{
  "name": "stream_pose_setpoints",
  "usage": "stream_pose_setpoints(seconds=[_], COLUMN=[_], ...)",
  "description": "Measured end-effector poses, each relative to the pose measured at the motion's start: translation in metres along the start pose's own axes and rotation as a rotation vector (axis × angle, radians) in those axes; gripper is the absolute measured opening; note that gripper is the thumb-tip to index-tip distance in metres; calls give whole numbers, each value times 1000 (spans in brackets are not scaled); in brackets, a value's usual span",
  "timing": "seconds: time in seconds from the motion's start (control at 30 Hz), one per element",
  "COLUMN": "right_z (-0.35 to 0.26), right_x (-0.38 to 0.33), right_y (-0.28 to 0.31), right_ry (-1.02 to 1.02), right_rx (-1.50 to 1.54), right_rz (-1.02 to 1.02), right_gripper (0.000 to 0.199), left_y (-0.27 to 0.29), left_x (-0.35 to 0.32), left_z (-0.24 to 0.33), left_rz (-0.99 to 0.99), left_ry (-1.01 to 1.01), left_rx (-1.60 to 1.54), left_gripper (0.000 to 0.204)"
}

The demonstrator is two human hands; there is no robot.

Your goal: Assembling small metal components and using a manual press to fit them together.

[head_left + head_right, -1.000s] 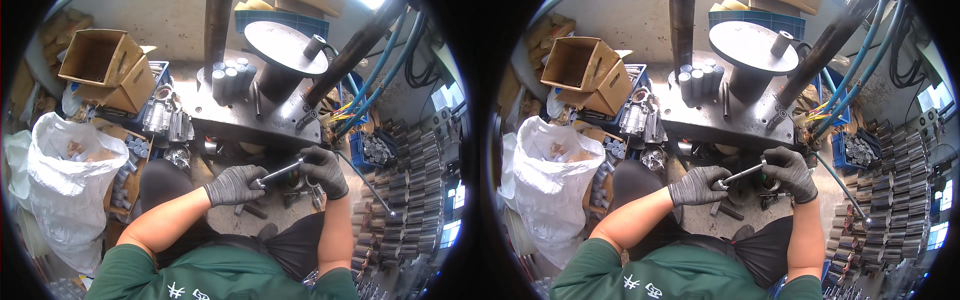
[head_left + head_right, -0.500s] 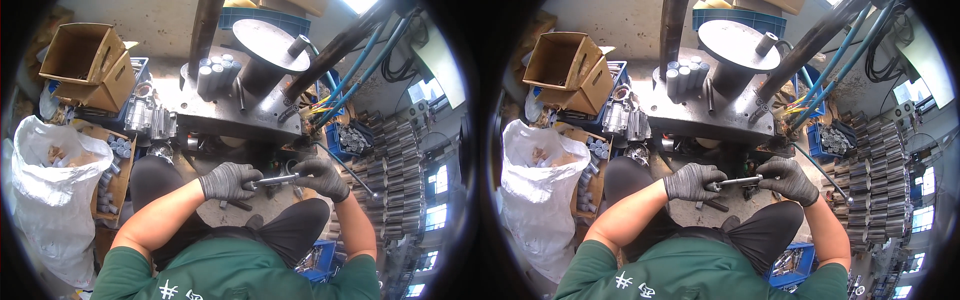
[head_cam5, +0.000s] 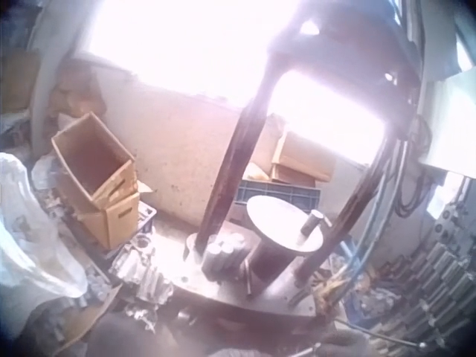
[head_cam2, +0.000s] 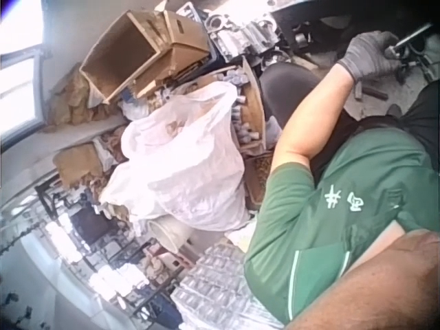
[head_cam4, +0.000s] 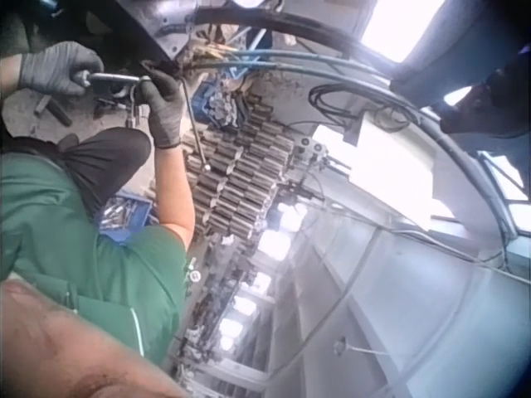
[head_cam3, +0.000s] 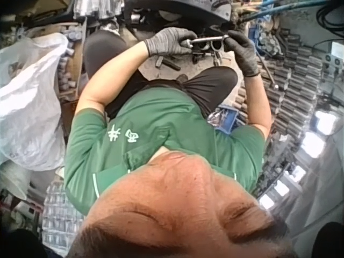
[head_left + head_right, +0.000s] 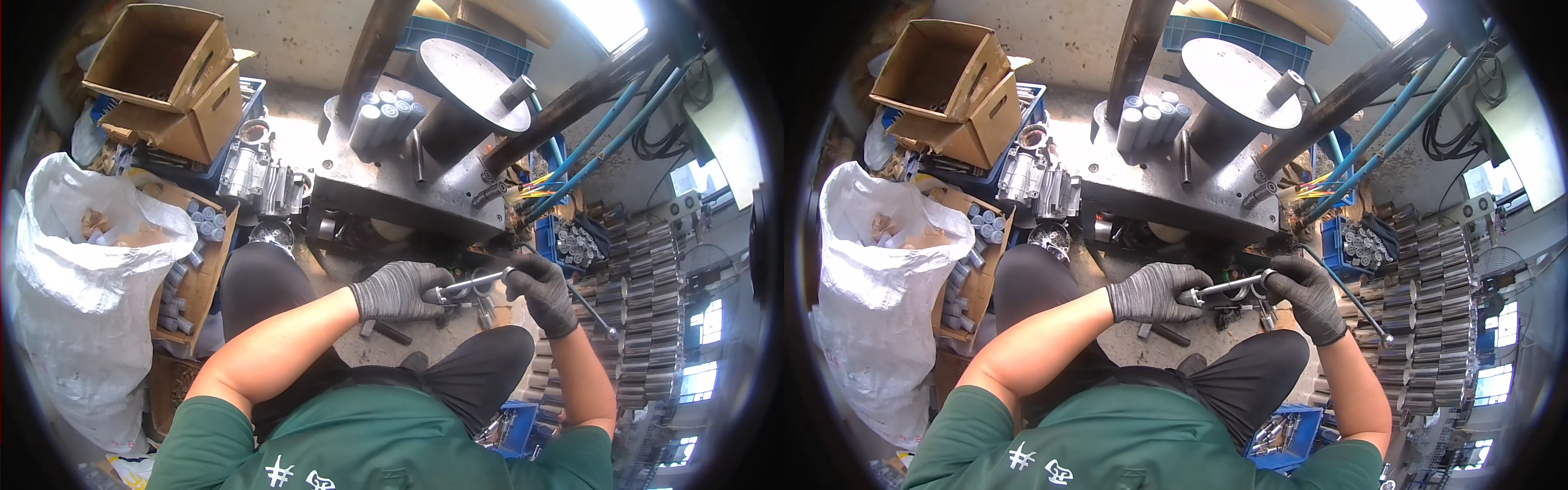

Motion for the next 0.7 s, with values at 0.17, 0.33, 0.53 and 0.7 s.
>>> stream_pose_setpoints(seconds=[0.17, 0.33, 0.53, 0.7], right_z=[15, 35, 35, 17], right_x=[9, 25, 35, 36], right_y=[-5, -8, -21, -22], right_ry=[122, 213, 158, 151], right_rx=[99, 434, 390, 130], right_rz=[116, 173, 75, -22], right_gripper=[27, 21, 21, 27], left_y=[6, 12, 16, 23], left_x=[-1, -2, -3, -5], left_z=[-5, -14, -13, -15], left_rz=[19, 46, 14, -32], left_ry=[93, 224, 238, 230], left_rx=[-122, -153, -71, -4], left_gripper=[50, 52, 54, 55])
Point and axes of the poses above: each hand's wrist, its own x-axis towards the middle knuckle, its own y-axis out of the back of the hand, z = x × y, the point moved 7 cm from there along x, towards the middle knuckle, and after that the axes turned 5 degrees about x, right-handed, at the moved point
